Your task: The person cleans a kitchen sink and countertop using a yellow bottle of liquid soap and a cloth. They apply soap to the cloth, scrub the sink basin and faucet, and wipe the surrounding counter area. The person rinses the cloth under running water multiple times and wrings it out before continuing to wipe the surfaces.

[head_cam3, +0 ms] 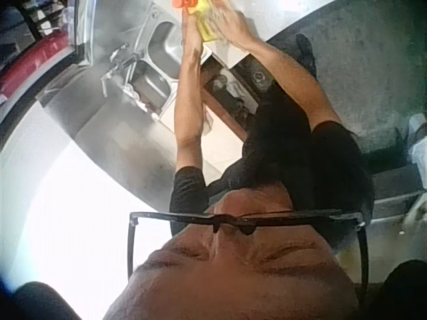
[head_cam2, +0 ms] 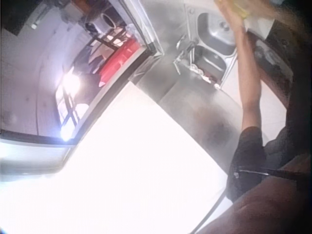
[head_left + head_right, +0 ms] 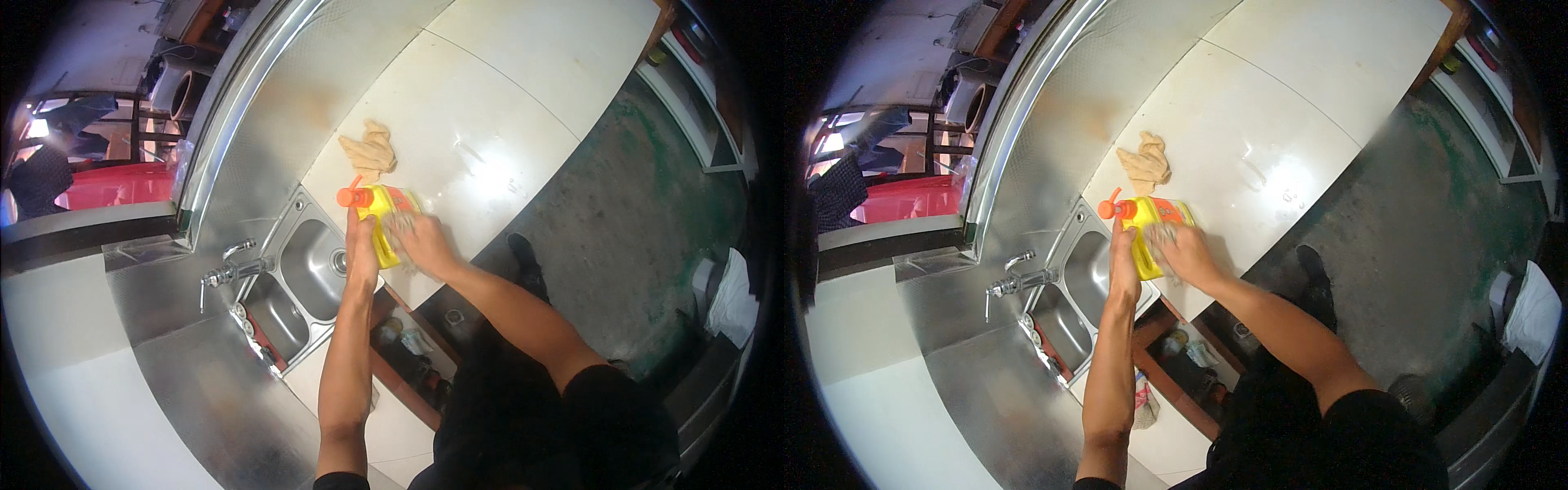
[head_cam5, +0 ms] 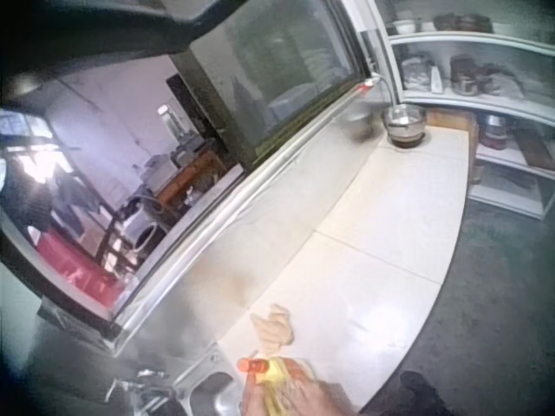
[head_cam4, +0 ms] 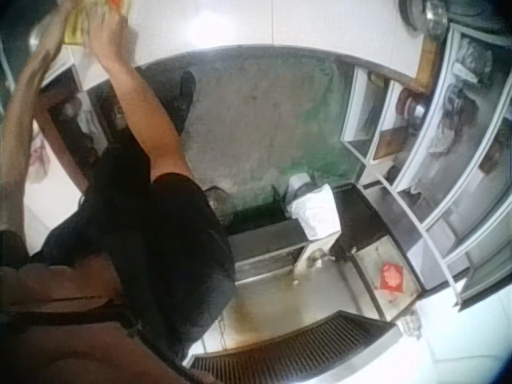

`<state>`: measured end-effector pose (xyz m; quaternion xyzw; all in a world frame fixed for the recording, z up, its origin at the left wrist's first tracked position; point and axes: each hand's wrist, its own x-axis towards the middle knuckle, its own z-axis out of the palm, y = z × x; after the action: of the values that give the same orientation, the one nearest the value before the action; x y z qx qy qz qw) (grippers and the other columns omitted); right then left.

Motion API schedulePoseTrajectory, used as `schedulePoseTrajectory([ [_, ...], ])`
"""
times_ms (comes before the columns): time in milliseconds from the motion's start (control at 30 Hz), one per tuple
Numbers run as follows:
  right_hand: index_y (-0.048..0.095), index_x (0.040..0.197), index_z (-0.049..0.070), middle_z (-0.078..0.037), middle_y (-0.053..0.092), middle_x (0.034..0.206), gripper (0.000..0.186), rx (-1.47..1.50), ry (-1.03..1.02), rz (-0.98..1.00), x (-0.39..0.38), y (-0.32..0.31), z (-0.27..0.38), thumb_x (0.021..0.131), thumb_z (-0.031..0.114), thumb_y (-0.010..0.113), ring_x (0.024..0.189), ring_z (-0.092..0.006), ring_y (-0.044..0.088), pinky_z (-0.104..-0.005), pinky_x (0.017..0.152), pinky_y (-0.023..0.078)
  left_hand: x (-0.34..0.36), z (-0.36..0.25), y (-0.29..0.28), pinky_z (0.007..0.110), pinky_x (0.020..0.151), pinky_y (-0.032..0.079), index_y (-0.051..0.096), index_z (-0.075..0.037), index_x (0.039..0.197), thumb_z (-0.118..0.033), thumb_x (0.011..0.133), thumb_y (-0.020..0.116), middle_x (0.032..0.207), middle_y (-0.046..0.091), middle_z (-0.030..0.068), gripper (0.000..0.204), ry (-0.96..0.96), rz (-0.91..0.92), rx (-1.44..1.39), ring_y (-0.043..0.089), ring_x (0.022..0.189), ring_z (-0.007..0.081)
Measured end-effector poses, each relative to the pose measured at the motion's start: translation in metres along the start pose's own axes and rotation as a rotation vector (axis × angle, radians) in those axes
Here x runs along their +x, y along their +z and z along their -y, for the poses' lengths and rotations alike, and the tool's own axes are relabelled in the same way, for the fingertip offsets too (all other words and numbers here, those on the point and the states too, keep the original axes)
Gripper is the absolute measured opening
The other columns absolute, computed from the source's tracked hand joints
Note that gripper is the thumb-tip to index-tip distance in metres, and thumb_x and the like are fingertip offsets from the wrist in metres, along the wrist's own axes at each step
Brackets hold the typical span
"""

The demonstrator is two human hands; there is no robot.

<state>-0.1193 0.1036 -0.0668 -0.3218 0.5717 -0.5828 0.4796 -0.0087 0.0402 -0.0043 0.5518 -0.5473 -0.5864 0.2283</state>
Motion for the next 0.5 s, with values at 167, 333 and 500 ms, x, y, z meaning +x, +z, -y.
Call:
schedulePoseTrajectory([
  [167, 0.068, 0.1, -0.006, -0.017, 0.067, 0.076, 0.025, 0.05, 0.017, -0.024, -0.034, 0.006, -0.011, 0.097, 0.019, 0.065, 0.059, -0.0269, 0.066, -0.0387, 0.058, 0.052, 0.0, -0.007, 0.002, 0.035, 0.113, 0.035, 0.029, -0.005, 0.159, -0.029, 0.097, 0.043, 0.151, 0.045, 0.0139, 0.068, -0.008, -0.067, 0.08, 0.046, 0.135, 0.0252],
  [333, 0.07, 0.109, -0.004, -0.011, 0.07, 0.086, 0.026, 0.164, 0.24, 0.089, -0.029, -0.008, 0.002, 0.099, 0.02, 0.066, 0.069, -0.0171, 0.07, -0.0327, 0.059, 0.054, -0.003, -0.001, 0.003, 0.036, 0.117, 0.031, 0.027, -0.004, 0.16, -0.029, 0.096, 0.043, 0.154, 0.041, 0.0146, 0.07, -0.02, -0.035, -0.008, 0.042, 0.139, 0.0266],
  [500, 0.067, 0.112, -0.001, -0.013, 0.071, 0.087, 0.022, 0.35, 0.272, 0.023, -0.045, -0.003, -0.039, 0.095, 0.012, 0.067, 0.066, -0.0208, 0.068, -0.0376, 0.056, 0.051, 0.005, 0.005, 0.01, 0.037, 0.118, 0.029, 0.026, -0.005, 0.16, -0.031, 0.096, 0.045, 0.155, 0.039, 0.0162, 0.071, 0.02, -0.148, 0.019, 0.04, 0.14, 0.0283],
])
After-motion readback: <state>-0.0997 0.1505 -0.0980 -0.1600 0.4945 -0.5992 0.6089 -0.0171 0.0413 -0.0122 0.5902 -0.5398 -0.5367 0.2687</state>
